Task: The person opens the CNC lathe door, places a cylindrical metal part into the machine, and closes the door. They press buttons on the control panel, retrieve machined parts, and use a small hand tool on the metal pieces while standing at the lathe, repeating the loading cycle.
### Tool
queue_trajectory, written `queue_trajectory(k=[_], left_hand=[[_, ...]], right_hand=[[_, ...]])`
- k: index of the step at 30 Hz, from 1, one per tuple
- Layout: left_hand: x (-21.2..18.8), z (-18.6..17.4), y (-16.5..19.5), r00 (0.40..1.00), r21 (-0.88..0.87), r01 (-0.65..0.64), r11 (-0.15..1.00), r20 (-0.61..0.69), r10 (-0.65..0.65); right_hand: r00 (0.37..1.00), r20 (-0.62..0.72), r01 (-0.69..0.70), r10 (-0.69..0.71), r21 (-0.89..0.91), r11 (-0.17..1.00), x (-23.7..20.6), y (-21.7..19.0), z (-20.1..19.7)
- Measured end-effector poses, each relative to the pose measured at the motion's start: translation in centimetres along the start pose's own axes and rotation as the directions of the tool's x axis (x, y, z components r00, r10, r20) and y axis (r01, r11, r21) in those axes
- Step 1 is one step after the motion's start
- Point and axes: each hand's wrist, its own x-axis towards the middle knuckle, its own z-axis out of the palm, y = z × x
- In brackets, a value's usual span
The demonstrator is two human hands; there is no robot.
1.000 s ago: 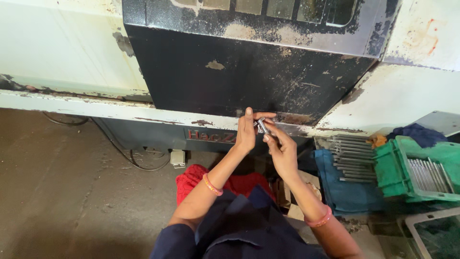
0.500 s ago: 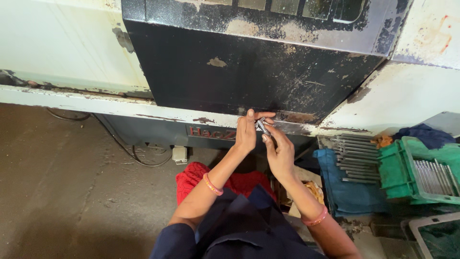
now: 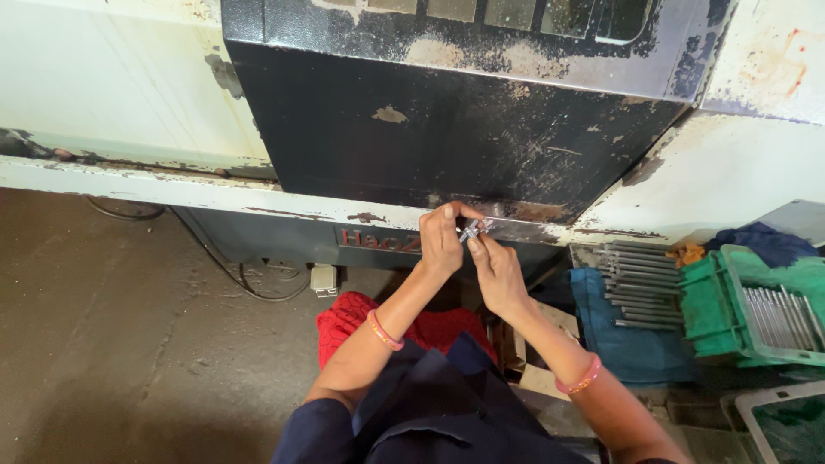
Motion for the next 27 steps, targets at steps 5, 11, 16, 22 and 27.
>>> queue_trajectory(k=[5,11,16,22,27], left_hand=[[-0.2,-0.3,-0.2,0.999,-0.003,0.045,0.999,0.023,-0.045],[-0.7,-0.5,-0.9,0.999,-0.040,0.020,0.999,-0.035,-0.022],[-1.1,-0.8,-1.8,0.993,-0.042,0.117,0.992,-0.017,-0.118],[-2.0,-0.6,-3.3,0.975,-0.059,0.215,0.975,0.067,-0.211],[-3.3,-0.8,-4.7,0.978,-0.002,0.202,0.979,0.051,-0.201]], right_hand=[[0.932,0.334,-0.293,0.139,0.472,0.831,0.4,2.5,0.4],[0.979,0.109,0.159,-0.174,0.140,0.977,0.5,1.1,0.7],[0.852,0.499,-0.453,0.160,0.549,0.702,1.3,0.8,1.1],[0.610,0.788,-0.737,-0.085,0.603,0.304,1.6,3.6,0.5],[0.808,0.562,-0.537,0.177,0.577,0.616,0.1,4.3,2.6]])
